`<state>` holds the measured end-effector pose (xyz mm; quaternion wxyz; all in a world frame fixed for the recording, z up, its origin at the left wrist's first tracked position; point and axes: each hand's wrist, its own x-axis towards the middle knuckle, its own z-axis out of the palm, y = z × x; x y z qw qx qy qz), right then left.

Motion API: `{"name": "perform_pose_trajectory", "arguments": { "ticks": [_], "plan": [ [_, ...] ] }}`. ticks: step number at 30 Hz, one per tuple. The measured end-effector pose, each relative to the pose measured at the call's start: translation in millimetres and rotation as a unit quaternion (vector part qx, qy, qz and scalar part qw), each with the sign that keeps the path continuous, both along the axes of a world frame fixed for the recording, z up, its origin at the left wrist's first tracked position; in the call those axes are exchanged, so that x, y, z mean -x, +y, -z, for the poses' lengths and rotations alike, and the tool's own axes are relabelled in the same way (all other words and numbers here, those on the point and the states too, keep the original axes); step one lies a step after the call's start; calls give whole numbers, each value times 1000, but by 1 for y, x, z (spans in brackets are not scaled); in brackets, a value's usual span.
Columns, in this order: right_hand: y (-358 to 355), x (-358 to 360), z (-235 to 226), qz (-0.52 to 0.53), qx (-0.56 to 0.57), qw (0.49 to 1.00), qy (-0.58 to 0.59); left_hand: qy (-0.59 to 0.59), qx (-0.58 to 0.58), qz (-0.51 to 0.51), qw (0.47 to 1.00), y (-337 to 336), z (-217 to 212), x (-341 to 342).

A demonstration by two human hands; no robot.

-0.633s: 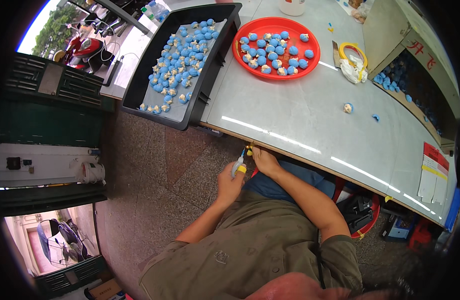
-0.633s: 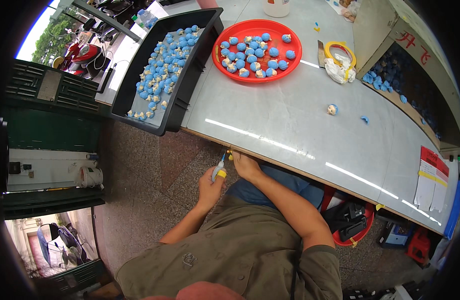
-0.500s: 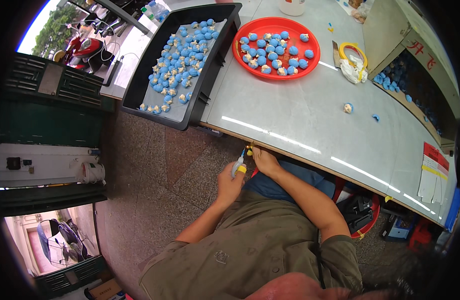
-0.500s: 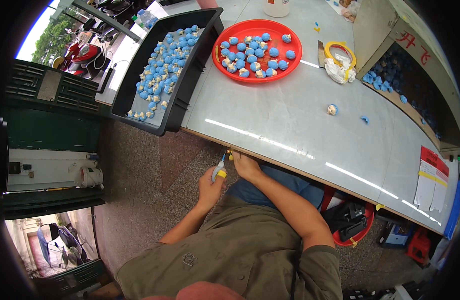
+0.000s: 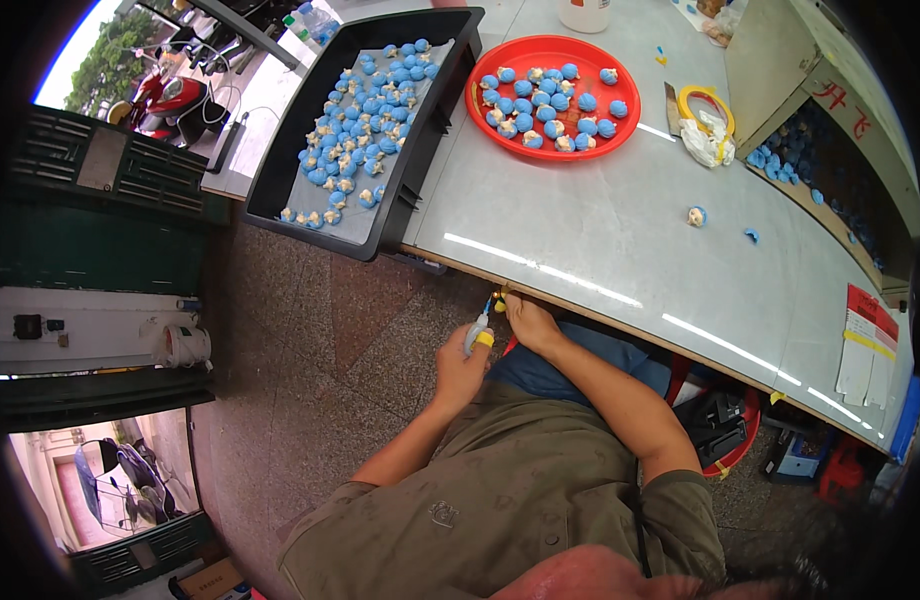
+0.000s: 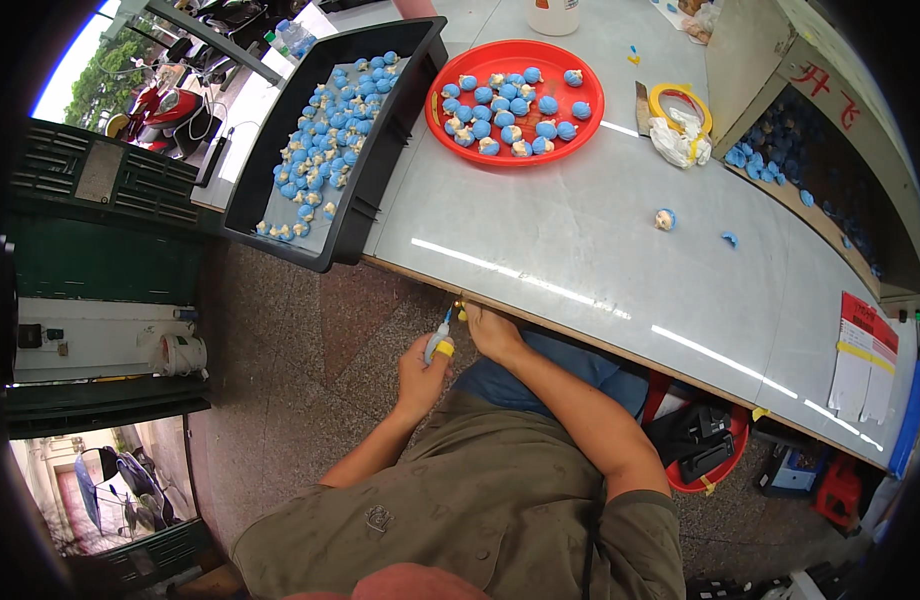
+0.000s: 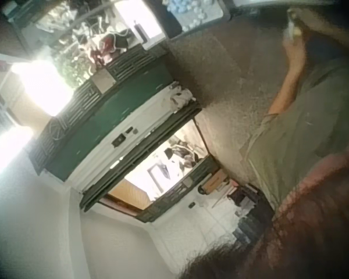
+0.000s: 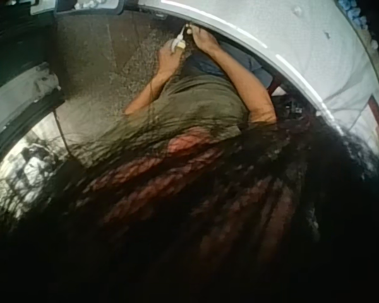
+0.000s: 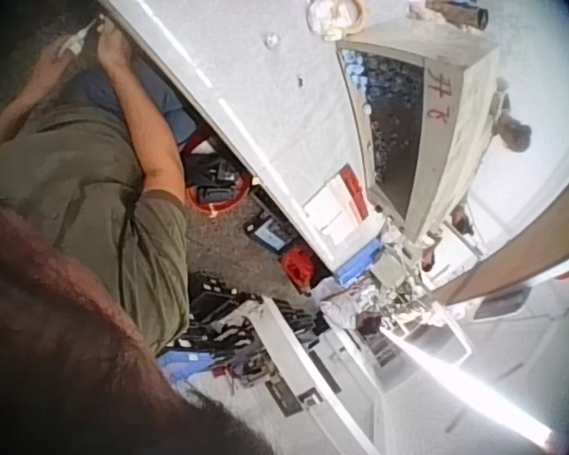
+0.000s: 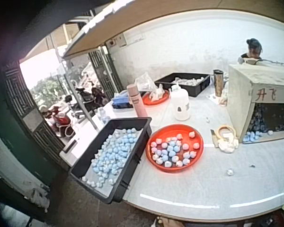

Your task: The person applies glue from a bottle to small yellow plastic parts and attaches them to blue-and-white figurines by hand at a factory workbench.

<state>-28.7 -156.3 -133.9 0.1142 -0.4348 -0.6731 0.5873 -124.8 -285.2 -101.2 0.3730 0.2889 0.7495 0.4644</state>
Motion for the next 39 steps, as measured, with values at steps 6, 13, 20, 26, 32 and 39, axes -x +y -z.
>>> {"name": "perform_pose_trajectory", "arguments": {
  "ticks": [6,13,20,26,32,39],
  "plan": [
    [1,-1,-9,-12,36,999,-13,-3,-9,0,1000,0,-2,-1],
    [1,0,-1,-5,13,1000,-10,-5,-7,4,1000,1,0,-1],
    [-1,0,2,15,-20,999,30,-8,-12,5,1000,0,3,-1],
    [-3,1,15,31,-36,996,72,-12,-14,3,1000,-1,7,1],
    [-2,1,13,20,-34,997,61,-15,-11,1,1000,-1,5,1],
    [-3,1,15,29,-34,997,57,9,-6,6,1000,-1,5,0]
  ]
}}
